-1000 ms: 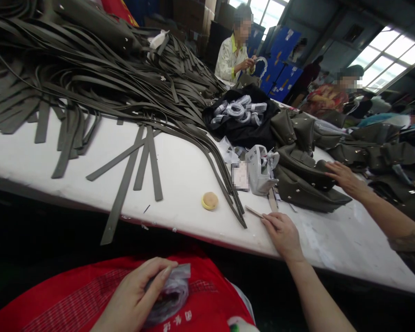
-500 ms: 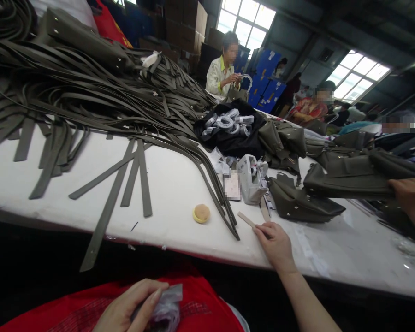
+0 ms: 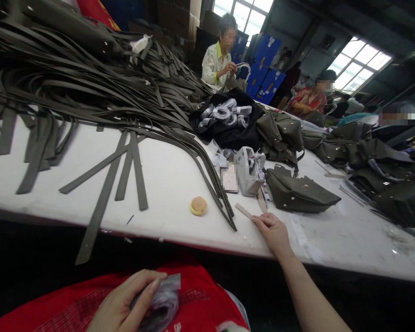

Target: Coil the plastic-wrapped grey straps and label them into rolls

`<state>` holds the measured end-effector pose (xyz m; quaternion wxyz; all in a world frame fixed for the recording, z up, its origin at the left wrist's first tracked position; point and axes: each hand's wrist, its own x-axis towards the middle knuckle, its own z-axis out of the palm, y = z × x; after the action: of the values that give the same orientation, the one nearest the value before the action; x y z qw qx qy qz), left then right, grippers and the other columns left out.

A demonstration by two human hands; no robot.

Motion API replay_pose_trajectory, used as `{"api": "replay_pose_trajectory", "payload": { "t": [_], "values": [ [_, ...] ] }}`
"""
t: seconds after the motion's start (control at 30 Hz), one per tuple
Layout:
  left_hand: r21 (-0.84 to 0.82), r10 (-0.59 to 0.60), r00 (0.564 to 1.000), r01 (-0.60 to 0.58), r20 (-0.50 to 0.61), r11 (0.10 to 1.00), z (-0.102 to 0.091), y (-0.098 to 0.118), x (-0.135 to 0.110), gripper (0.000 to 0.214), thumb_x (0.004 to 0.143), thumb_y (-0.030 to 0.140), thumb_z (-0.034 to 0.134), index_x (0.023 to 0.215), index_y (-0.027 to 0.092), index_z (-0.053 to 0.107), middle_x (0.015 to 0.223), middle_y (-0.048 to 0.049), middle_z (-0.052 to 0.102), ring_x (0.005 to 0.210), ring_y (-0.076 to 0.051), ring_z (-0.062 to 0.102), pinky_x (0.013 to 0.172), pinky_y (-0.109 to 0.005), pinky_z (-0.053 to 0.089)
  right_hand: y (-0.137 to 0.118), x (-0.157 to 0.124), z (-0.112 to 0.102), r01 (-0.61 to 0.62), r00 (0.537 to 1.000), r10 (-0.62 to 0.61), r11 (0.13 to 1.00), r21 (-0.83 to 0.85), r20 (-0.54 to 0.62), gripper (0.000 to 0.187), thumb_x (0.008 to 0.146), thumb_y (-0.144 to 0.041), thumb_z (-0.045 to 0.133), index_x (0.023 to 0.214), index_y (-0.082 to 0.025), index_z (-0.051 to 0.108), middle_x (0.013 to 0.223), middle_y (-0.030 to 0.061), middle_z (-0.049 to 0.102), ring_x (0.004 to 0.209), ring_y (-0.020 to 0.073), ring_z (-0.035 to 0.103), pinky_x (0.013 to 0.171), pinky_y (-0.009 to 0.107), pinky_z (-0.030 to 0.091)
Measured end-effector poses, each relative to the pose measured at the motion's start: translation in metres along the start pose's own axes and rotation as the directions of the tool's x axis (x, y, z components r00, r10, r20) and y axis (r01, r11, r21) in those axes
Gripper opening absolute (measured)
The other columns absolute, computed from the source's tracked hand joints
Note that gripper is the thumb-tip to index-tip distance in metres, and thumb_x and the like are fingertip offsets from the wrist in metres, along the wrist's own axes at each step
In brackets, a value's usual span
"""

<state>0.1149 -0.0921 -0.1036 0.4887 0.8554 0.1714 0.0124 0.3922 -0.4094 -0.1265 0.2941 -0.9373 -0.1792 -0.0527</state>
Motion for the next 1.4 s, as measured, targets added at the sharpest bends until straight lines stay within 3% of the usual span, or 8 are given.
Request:
{"api": "replay_pose_trajectory", "payload": {
  "t": [0.33, 0.63, 1.03, 1.4],
  "values": [
    [0.013, -0.024, 1.0, 0.024, 0.009, 1.0, -0.004, 0.007, -0.003, 0.031, 0.093, 0.047, 0.049, 0.096, 0.027, 0.073, 0.098, 0.0017, 0.074, 0.092, -0.014, 0.071, 0.082, -0.013, 0.053, 0.0, -0.007, 0.002, 0.12, 0.991, -0.124, 0.99, -0.075, -0.046, 0.034, 0.091, -0.047, 0.056, 0.092, -0.021, 0.078, 0.088, 0.0066, 0.065, 0.08, 0.0185, 0.063, 0.074, 0.032, 0.052],
    [-0.019, -0.081, 0.995, 0.082, 0.055, 0.996, -0.002, 0.005, -0.004, 0.034, 0.095, 0.049, 0.047, 0.1, 0.025, 0.071, 0.101, -0.0001, 0.073, 0.093, -0.014, 0.069, 0.083, -0.014, 0.053, -0.001, -0.008, -0.002, 0.209, 0.977, -0.213, 0.961, -0.18, -0.003, 0.033, 0.093, -0.044, 0.054, 0.097, -0.021, 0.077, 0.092, 0.0068, 0.068, 0.085, 0.0198, 0.063, 0.08, 0.034, 0.051],
    [-0.003, -0.038, 0.999, 0.038, 0.019, 0.999, -0.003, 0.009, -0.004, 0.03, 0.095, 0.046, 0.049, 0.098, 0.027, 0.072, 0.099, 0.0023, 0.073, 0.094, -0.013, 0.069, 0.085, -0.013, 0.051, -0.012, 0.001, -0.015, 0.173, 0.983, -0.153, 0.96, -0.222, 0.106, 0.035, 0.094, -0.045, 0.051, 0.092, -0.022, 0.077, 0.09, 0.0042, 0.07, 0.079, 0.0174, 0.066, 0.07, 0.03, 0.05],
    [-0.01, -0.036, 0.999, 0.036, 0.032, 0.999, -0.003, 0.004, -0.008, 0.032, 0.095, 0.046, 0.047, 0.1, 0.026, 0.072, 0.101, 0.0003, 0.073, 0.094, -0.015, 0.069, 0.085, -0.016, 0.052, -0.016, 0.006, -0.02, 0.193, 0.974, -0.135, 0.913, -0.359, 0.181, 0.032, 0.094, -0.042, 0.051, 0.089, -0.022, 0.076, 0.089, 0.0031, 0.071, 0.076, 0.0178, 0.065, 0.068, 0.031, 0.046]
  ]
}}
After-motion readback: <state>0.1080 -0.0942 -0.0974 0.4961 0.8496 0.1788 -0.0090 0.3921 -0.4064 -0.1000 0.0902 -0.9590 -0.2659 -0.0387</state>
